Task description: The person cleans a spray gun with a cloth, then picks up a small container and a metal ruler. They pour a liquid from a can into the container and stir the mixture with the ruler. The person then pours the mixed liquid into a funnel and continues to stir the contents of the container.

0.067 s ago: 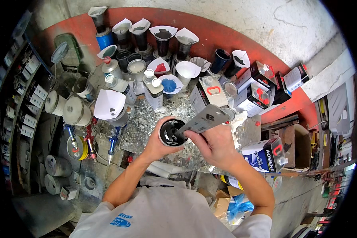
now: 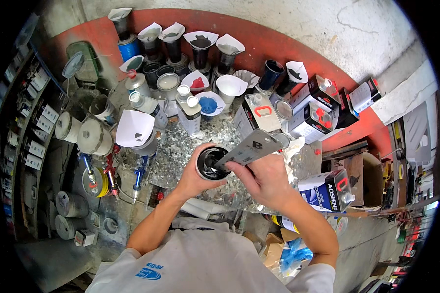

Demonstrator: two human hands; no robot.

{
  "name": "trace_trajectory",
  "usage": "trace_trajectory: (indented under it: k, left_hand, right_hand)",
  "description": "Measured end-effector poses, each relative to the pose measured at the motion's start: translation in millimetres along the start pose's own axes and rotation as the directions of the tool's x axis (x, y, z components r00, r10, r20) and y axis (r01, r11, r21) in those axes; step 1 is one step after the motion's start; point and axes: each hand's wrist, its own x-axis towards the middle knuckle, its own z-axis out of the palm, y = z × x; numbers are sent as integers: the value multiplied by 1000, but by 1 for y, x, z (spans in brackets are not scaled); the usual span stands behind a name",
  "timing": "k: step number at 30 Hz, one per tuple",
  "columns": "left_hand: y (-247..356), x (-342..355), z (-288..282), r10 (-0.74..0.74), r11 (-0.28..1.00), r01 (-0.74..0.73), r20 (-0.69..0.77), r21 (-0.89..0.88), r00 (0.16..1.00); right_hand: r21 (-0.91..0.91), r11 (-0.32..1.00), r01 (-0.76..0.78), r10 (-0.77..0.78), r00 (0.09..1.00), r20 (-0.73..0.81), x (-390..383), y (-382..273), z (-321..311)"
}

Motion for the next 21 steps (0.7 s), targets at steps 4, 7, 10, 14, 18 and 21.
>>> trace_trajectory:
  k: [4,7,10,14,18,21]
  left_hand:
    - [-1,0,1,-2,1000,1,2,12,1000]
    - [-2,0,2,56,997,-56,3,59,998]
    - [0,0,4,22,1000,-22,27,20,999]
    - [-1,-1,4,37,998,-38,18,46,999]
    - [-2,0,2,59,998,-59,14,38,998]
    - [0,1,0,71,996,-71,8,48,997]
  right_hand:
    - [36,999,-36,36,999,3,1,-7,-4]
    - [18,1000,-6,6,999,-34,13,-14,-14]
    - [-34,999,-5,3,998,-57,23,-20,-29]
    - [-32,996,84,-86,991,-100,33,-11,-35]
    - [-7,999,36,-36,998,-58,31,5,-29]
    - [14,999,-43,43,999,-30,24,11,-19]
